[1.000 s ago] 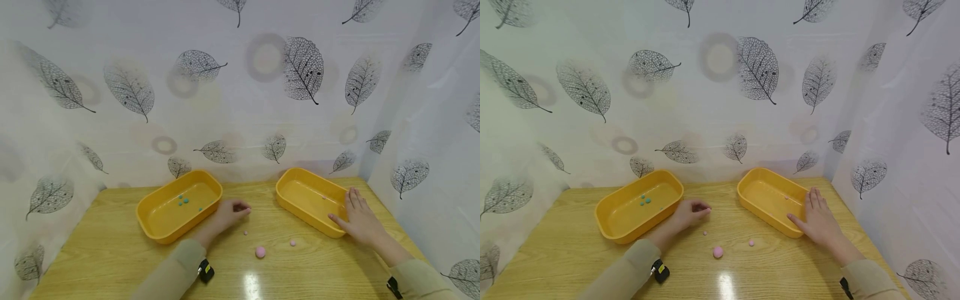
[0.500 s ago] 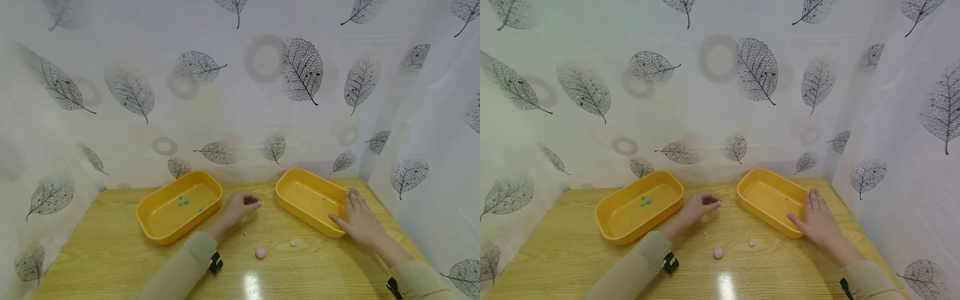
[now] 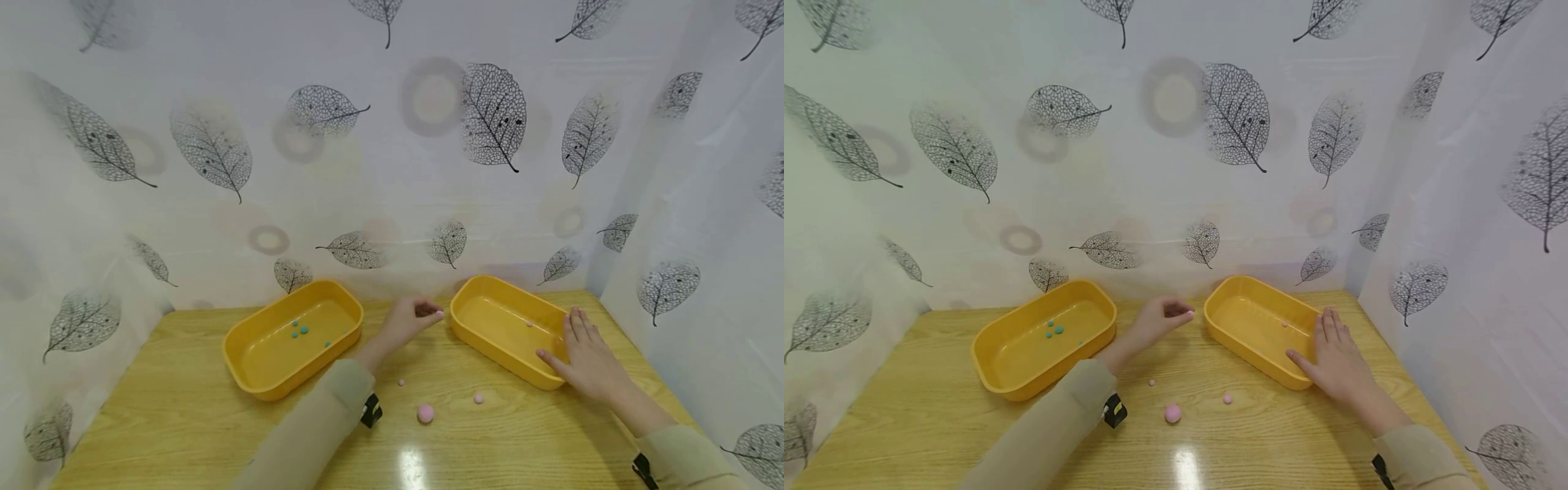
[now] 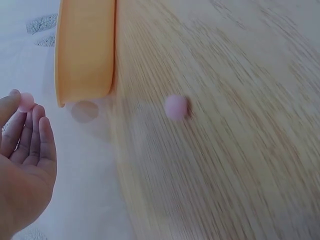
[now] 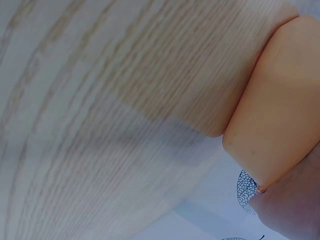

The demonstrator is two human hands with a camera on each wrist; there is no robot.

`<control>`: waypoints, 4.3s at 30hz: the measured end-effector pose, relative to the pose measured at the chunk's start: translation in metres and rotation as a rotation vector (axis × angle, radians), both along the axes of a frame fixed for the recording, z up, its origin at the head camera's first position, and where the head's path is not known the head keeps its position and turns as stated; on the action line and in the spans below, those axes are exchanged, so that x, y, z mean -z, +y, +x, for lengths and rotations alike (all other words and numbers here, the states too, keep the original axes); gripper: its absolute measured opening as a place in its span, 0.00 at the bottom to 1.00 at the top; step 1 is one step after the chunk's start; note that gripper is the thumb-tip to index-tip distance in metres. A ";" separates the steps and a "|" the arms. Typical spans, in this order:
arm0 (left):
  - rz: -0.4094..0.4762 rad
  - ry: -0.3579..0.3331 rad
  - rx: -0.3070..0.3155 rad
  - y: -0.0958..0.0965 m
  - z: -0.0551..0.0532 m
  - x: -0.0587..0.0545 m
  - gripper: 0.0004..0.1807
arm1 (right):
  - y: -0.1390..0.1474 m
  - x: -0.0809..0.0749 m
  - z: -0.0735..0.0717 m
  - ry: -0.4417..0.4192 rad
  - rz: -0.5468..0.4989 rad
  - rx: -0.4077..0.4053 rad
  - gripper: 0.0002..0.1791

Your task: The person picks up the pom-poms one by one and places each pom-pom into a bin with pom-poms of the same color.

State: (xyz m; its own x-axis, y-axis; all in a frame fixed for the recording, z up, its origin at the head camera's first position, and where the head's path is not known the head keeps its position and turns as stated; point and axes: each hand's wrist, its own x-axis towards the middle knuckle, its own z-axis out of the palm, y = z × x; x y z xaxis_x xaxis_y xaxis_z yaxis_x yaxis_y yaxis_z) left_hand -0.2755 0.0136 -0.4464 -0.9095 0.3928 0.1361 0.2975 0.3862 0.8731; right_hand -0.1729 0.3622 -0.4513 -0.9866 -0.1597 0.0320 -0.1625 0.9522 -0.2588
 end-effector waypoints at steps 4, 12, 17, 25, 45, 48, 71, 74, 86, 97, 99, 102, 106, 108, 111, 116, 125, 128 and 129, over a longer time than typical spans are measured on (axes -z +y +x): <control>0.005 0.013 -0.004 0.009 -0.001 -0.003 0.11 | 0.000 0.000 0.000 -0.003 -0.009 -0.001 0.58; 0.042 -0.014 0.001 0.026 0.003 -0.009 0.11 | 0.000 0.001 0.000 -0.007 -0.023 0.001 0.59; 0.071 -0.016 0.009 0.035 0.002 -0.010 0.11 | 0.000 0.001 0.000 -0.003 -0.021 -0.001 0.58; 0.120 -0.027 -0.022 0.049 -0.004 -0.005 0.10 | 0.001 0.002 0.000 -0.005 -0.022 0.003 0.59; 0.157 -0.053 -0.052 0.070 -0.008 -0.005 0.10 | 0.003 0.003 -0.001 -0.002 -0.012 0.006 0.58; 0.164 -0.054 -0.048 0.072 -0.007 -0.006 0.10 | 0.003 0.003 -0.001 -0.001 -0.009 0.006 0.58; 0.164 -0.067 -0.057 0.092 -0.012 -0.009 0.10 | 0.002 0.000 -0.001 -0.007 -0.012 0.001 0.58; 0.174 -0.074 -0.056 0.091 -0.012 -0.010 0.11 | 0.002 0.000 -0.002 -0.004 -0.011 0.001 0.58; 0.183 -0.088 -0.075 0.091 -0.015 -0.010 0.12 | 0.001 -0.001 -0.002 -0.007 -0.012 0.001 0.58; 0.200 -0.083 -0.064 0.083 -0.016 -0.009 0.11 | 0.001 -0.001 -0.002 -0.002 -0.008 0.004 0.58; 0.207 -0.086 -0.066 0.081 -0.016 -0.008 0.11 | 0.001 0.000 -0.002 -0.004 -0.011 0.004 0.58; 0.215 -0.089 -0.065 0.077 -0.016 -0.008 0.10 | 0.001 0.001 -0.002 -0.007 -0.013 0.003 0.58; 0.206 -0.092 -0.062 0.073 -0.016 -0.009 0.10 | 0.002 0.001 -0.002 0.007 -0.003 -0.002 0.58; 0.199 -0.102 -0.056 0.070 -0.015 -0.010 0.10 | 0.002 0.001 -0.002 0.014 0.004 -0.003 0.58; 0.193 -0.106 -0.040 0.066 -0.013 -0.012 0.10 | 0.003 0.002 -0.002 0.017 0.006 -0.003 0.58; 0.213 -0.127 -0.006 0.058 -0.009 -0.017 0.11 | 0.003 0.003 -0.001 0.019 0.003 -0.006 0.57; 0.218 -0.136 0.020 0.038 -0.004 -0.020 0.13 | 0.003 0.004 0.000 0.025 0.005 -0.005 0.58; 0.204 -0.124 0.030 0.032 -0.002 -0.020 0.14 | 0.003 0.005 -0.001 0.026 0.007 -0.003 0.58; 0.199 -0.124 0.036 0.030 -0.002 -0.020 0.14 | 0.004 0.005 -0.001 0.027 0.008 -0.003 0.57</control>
State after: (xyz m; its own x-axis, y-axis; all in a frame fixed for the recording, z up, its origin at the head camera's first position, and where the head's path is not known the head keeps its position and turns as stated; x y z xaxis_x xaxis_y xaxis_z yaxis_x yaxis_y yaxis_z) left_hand -0.2771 0.0438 -0.4268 -0.9098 0.4021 0.1024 0.1941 0.1942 0.9616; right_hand -0.1740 0.3659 -0.4566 -0.9850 -0.1628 0.0575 -0.1721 0.9537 -0.2467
